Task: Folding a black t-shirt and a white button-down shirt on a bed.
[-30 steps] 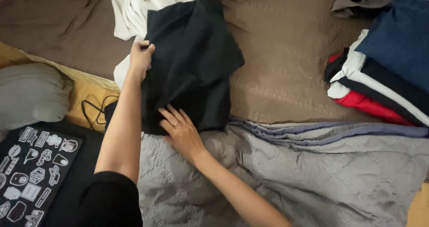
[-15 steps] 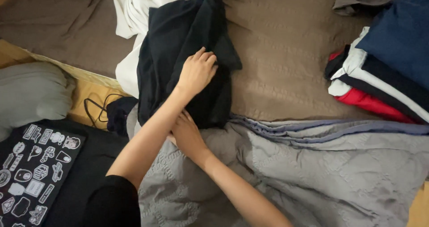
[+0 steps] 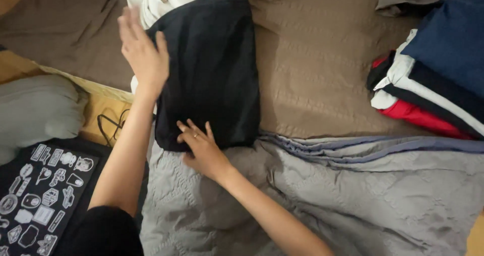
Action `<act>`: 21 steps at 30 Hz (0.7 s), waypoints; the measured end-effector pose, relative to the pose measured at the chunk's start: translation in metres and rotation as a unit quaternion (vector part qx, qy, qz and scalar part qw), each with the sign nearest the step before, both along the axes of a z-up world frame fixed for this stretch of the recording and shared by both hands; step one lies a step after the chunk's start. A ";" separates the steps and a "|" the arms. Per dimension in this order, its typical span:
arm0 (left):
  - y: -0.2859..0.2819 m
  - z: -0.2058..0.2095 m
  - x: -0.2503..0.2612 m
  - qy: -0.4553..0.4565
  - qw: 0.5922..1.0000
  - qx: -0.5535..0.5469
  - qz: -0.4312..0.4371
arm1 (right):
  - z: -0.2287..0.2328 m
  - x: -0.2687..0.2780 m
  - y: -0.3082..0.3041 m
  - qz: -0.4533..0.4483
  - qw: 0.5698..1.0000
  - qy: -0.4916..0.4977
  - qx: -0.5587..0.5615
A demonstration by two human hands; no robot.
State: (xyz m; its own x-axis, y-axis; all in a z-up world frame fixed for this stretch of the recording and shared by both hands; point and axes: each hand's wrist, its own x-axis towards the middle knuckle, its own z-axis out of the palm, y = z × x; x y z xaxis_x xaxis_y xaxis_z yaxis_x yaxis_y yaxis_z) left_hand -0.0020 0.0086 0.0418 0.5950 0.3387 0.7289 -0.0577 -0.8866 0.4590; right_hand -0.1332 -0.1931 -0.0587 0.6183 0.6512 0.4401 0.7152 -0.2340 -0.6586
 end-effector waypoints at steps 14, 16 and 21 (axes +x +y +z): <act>-0.026 -0.051 0.001 0.218 0.942 0.218 -0.136 | 0.007 0.036 -0.103 -0.224 0.948 -0.168 -0.154; -0.005 -0.053 -0.007 0.234 0.947 0.174 -0.136 | 0.002 0.016 -0.115 -0.193 0.956 -0.157 -0.156; 0.028 -0.067 -0.033 0.254 0.954 0.157 -0.018 | -0.031 -0.003 -0.145 -0.173 0.985 0.008 -0.014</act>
State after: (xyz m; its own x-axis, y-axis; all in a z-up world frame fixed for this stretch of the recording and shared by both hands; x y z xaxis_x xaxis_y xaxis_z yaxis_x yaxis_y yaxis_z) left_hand -0.0347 0.0365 -0.0254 0.9059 0.1234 0.4050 0.0680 -0.9866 0.1485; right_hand -0.1363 -0.3383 -0.0892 0.8117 0.4119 0.4142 0.5796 -0.4799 -0.6586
